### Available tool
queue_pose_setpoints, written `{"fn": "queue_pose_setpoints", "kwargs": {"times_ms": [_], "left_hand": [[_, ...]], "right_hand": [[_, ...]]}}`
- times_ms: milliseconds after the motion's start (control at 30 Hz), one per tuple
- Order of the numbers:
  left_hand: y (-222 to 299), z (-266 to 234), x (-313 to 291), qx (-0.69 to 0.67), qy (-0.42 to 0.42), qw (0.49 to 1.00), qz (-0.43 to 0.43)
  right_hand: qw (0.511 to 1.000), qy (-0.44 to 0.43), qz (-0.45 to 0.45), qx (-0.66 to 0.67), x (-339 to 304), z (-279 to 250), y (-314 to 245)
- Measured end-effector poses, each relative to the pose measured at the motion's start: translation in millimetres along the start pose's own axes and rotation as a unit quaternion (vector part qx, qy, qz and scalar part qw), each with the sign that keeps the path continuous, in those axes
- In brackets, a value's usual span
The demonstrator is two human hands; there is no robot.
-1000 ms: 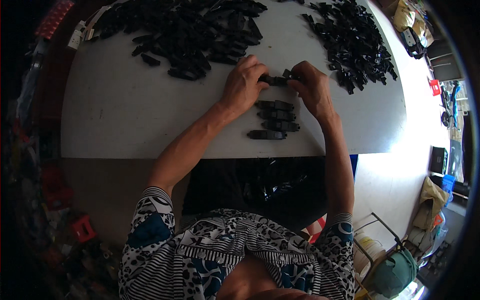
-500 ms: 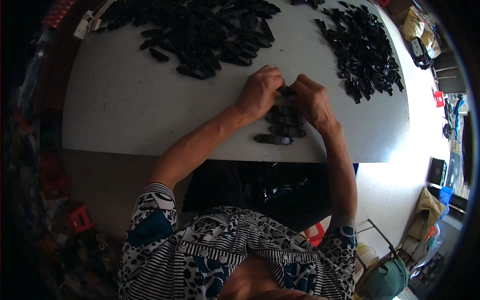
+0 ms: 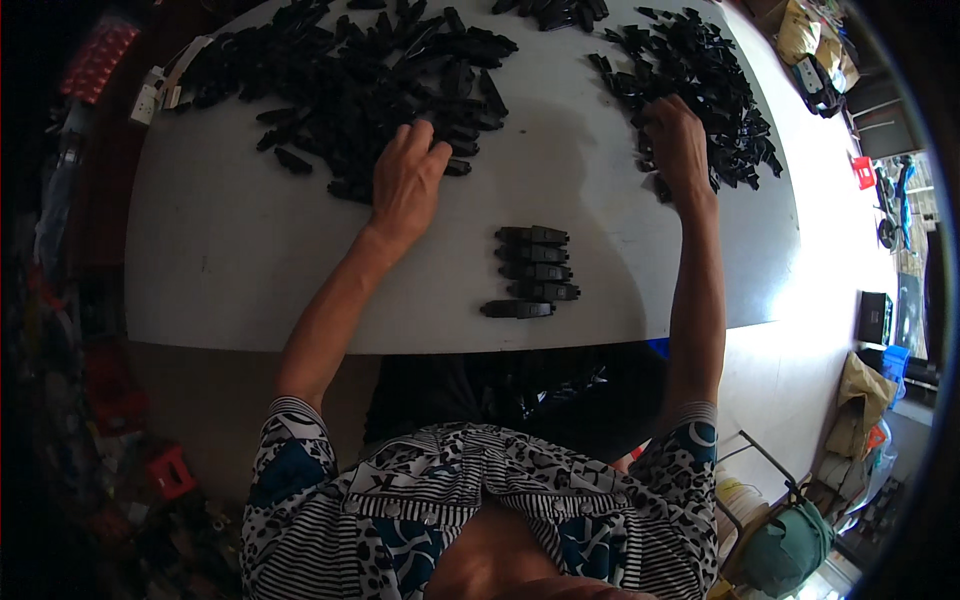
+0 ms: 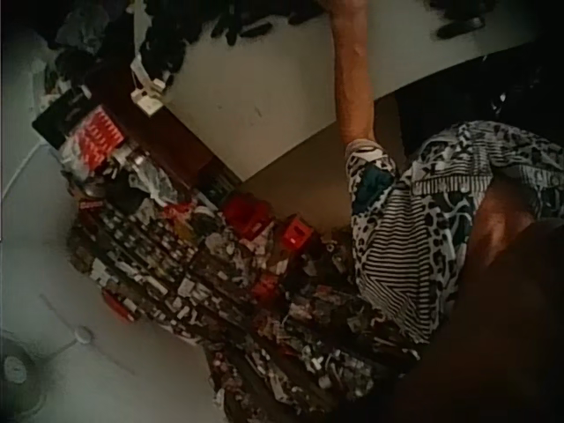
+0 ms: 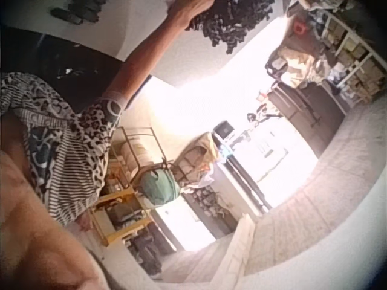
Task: Assembling small black plastic components by hand on a table.
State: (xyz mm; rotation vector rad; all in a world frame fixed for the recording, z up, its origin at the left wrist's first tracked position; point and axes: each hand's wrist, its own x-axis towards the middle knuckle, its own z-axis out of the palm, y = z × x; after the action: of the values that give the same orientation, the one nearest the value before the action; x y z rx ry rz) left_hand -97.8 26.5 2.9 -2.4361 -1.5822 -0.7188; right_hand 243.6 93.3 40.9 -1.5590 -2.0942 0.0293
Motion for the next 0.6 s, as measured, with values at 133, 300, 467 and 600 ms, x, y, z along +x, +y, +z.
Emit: {"fn": "queue_pose_setpoints", "kwargs": {"times_ms": [133, 300, 467, 600], "left_hand": [[24, 7, 12, -0.062, -0.005, 0.998, 0.010], [61, 32, 27, -0.168, 0.013, 0.983, 0.071], [64, 36, 25, -0.255, -0.013, 0.966, 0.041], [57, 34, 19, -0.290, -0.013, 0.957, 0.004]], "right_hand": [[0.982, 0.071, -0.028, -0.170, 27, 23, 23], [0.996, -0.002, -0.019, -0.091, 19, 40, 8], [0.996, 0.011, -0.031, -0.078, 5, 39, -8], [0.995, -0.015, -0.036, -0.087, -3, 38, -4]]}}
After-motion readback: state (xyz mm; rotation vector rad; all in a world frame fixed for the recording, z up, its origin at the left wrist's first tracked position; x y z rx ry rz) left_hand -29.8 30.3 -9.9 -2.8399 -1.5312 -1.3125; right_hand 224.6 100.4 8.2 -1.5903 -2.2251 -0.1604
